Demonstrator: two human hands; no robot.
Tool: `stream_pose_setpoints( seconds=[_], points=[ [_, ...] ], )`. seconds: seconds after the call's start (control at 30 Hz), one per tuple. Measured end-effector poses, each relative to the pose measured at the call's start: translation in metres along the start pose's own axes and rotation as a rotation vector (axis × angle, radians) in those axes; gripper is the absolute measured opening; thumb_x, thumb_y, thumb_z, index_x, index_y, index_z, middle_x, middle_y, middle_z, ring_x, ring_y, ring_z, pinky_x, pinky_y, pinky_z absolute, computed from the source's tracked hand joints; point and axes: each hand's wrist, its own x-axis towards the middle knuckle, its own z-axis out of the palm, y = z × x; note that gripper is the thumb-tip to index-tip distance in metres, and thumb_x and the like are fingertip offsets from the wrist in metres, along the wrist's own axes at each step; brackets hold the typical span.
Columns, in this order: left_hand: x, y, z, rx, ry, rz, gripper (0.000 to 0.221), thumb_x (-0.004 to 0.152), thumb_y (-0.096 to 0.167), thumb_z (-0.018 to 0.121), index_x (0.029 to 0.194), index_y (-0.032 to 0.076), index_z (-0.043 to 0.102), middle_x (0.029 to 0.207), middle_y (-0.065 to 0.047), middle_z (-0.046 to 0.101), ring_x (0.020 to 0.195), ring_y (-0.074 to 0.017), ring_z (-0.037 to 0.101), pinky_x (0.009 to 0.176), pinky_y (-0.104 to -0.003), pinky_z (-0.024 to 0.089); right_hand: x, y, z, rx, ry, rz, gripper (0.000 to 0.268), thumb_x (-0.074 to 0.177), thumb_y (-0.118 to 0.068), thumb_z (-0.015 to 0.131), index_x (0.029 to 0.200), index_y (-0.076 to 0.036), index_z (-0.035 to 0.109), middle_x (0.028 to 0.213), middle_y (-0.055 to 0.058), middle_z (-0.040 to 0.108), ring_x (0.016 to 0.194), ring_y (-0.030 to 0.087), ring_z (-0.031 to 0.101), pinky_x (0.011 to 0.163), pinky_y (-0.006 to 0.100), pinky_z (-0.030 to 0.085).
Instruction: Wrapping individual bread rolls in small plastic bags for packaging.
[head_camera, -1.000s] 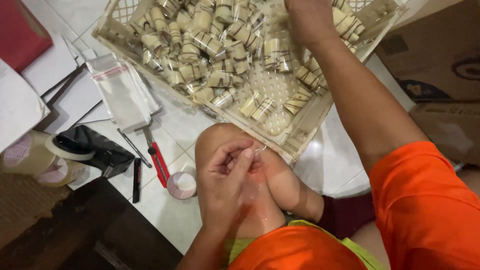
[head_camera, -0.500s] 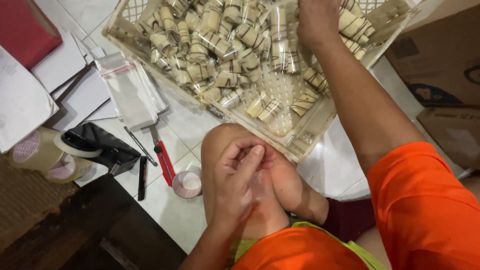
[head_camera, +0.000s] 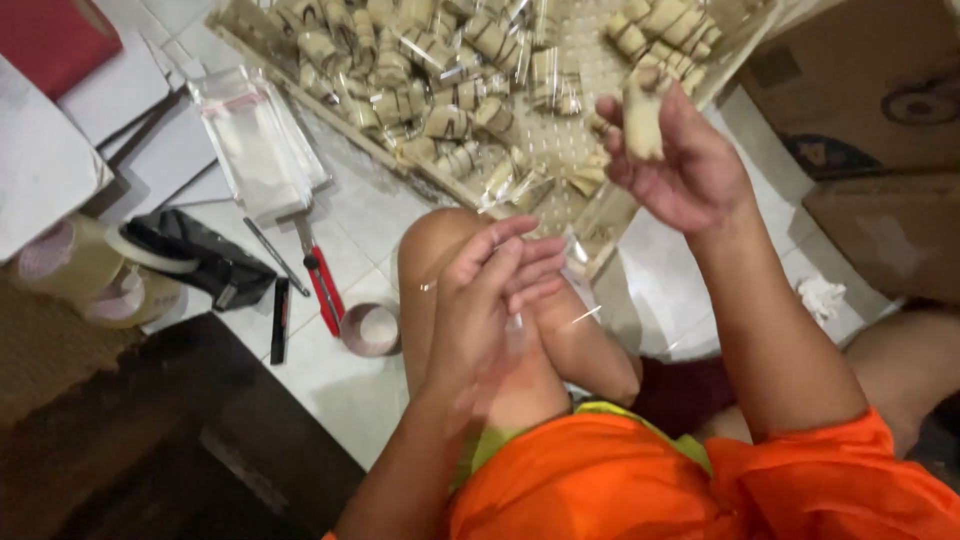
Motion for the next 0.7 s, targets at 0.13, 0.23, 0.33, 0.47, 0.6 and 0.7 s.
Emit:
stream_pose_setpoints(
  seconds=[0.13, 0.23, 0.33, 0.47, 0.6, 0.7],
  points=[
    [-0.003, -0.016, -0.006, -0.055, -0.051, -0.02, 0.039, 0.103, 0.017, 0.052, 0.134, -0.005, 0.058, 0.113, -0.022, 0.07, 0.102, -0.0264, 0.069, 0.087, -0.034, 0.057, -0.059, 0.017, 0.064, -0.269, 0.084, -0.032, 0.045, 0.1, -0.004, 0.065, 0.142, -0.012, 0.052, 0.124, 0.024, 0.064, 0.093, 0.034, 0.069, 0.075, 0.035, 0.06],
    [-0.01, -0.026, -0.008, -0.033, -0.094, -0.06, 0.047, 0.099, 0.023, 0.056, 0.135, -0.008, 0.057, 0.117, -0.027, 0.069, 0.102, -0.0312, 0.07, 0.088, -0.037, 0.057, -0.093, 0.024, 0.111, -0.808, 0.157, -0.124, 0.09, 0.078, 0.01, 0.073, 0.16, -0.004, 0.039, 0.109, 0.014, 0.069, 0.087, 0.017, 0.067, 0.077, 0.026, 0.059],
    [-0.012, -0.038, -0.008, 0.018, -0.13, -0.091, 0.049, 0.099, 0.022, 0.053, 0.137, -0.009, 0.056, 0.118, -0.031, 0.067, 0.109, -0.0372, 0.068, 0.092, -0.041, 0.058, -0.113, 0.031, 0.135, -1.305, 0.071, -0.252, 0.086, 0.078, 0.02, 0.076, 0.153, 0.006, 0.037, 0.14, 0.015, 0.051, 0.124, 0.024, 0.06, 0.096, 0.03, 0.057],
    [-0.011, -0.064, -0.011, -0.126, -0.233, -0.102, 0.036, 0.105, 0.019, 0.055, 0.133, -0.004, 0.063, 0.108, -0.018, 0.071, 0.093, -0.0218, 0.071, 0.082, -0.033, 0.061, -0.131, 0.04, 0.151, -1.738, -0.041, -0.328, 0.075, 0.079, 0.01, 0.078, 0.148, 0.003, 0.049, 0.119, 0.015, 0.069, 0.103, 0.023, 0.067, 0.083, 0.029, 0.053],
    [-0.019, -0.07, -0.004, -0.196, -0.224, -0.13, 0.03, 0.105, 0.016, 0.056, 0.127, -0.004, 0.065, 0.104, -0.01, 0.069, 0.074, -0.0071, 0.055, 0.066, -0.022, 0.054, -0.138, 0.051, 0.138, -1.874, -0.114, -0.401, 0.079, 0.075, 0.002, 0.081, 0.149, 0.0, 0.052, 0.116, 0.011, 0.07, 0.096, 0.025, 0.059, 0.091, 0.034, 0.047],
    [-0.02, -0.075, -0.008, -0.154, -0.208, -0.153, 0.037, 0.104, 0.017, 0.054, 0.132, -0.007, 0.06, 0.108, -0.014, 0.067, 0.093, -0.0194, 0.067, 0.082, -0.032, 0.057, -0.143, 0.055, 0.132, -1.89, -0.173, -0.454, 0.079, 0.079, 0.0, 0.077, 0.151, 0.0, 0.045, 0.128, 0.009, 0.073, 0.101, 0.023, 0.06, 0.103, 0.037, 0.04]
  ],
)
